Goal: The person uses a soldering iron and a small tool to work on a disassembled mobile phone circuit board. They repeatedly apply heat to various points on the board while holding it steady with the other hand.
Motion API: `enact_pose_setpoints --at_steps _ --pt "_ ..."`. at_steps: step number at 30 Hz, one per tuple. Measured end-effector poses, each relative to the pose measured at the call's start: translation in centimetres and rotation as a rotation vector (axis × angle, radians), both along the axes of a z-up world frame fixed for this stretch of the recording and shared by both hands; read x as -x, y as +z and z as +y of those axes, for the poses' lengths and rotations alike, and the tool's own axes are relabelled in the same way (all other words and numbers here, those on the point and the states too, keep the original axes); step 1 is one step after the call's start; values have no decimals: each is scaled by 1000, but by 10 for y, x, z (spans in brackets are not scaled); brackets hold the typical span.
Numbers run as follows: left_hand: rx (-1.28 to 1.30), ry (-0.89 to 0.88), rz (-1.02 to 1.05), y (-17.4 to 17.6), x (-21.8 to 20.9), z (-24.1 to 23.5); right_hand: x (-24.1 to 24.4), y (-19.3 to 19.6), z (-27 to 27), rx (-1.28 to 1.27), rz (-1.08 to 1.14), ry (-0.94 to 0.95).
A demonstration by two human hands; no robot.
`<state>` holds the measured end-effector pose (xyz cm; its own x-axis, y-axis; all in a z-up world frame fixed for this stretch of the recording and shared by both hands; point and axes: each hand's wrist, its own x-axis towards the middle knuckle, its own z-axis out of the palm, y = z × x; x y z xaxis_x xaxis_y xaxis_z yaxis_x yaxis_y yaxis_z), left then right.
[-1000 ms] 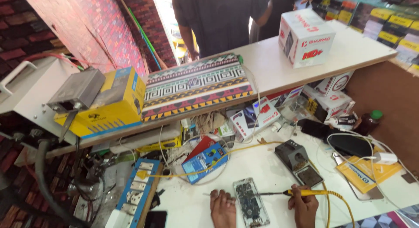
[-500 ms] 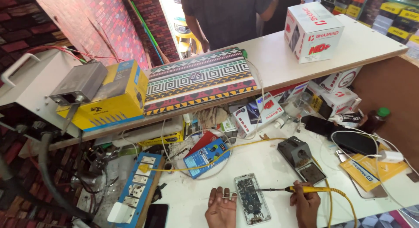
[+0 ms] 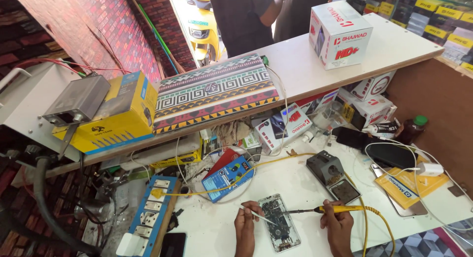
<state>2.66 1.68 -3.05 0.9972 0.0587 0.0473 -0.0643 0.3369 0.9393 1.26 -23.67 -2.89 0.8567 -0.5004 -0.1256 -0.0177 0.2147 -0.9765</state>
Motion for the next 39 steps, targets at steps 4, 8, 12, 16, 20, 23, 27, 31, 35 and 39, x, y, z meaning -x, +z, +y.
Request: enact_pose_setpoints --at_steps 4,8,12,16,20,23,27,31,35,39 --pt "-100 16 8 11 3 -3 0 -2 1 8 -9 -25" --pt "-98 20 46 21 6 -9 0 -1 1 48 12 -25" --pt "-79 1 77 28 10 -13 2 3 2 53 16 -24" --pt "-53 48 -30 30 10 -12 2 5 2 72 32 -17" --pt "-161 26 -18 32 15 -8 2 7 4 74 31 -37" --pt "-197 23 52 37 17 -7 1 6 5 72 13 -38" --pt "-211 12 -66 44 25 -10 1 5 3 113 10 -37" --pt "-163 37 40 48 25 -12 2 5 3 105 1 -33" --pt "-150 54 38 47 24 -11 -1 7 4 92 -12 -29" --pt "-198 79 30 44 25 -10 -1 8 5 94 40 -57"
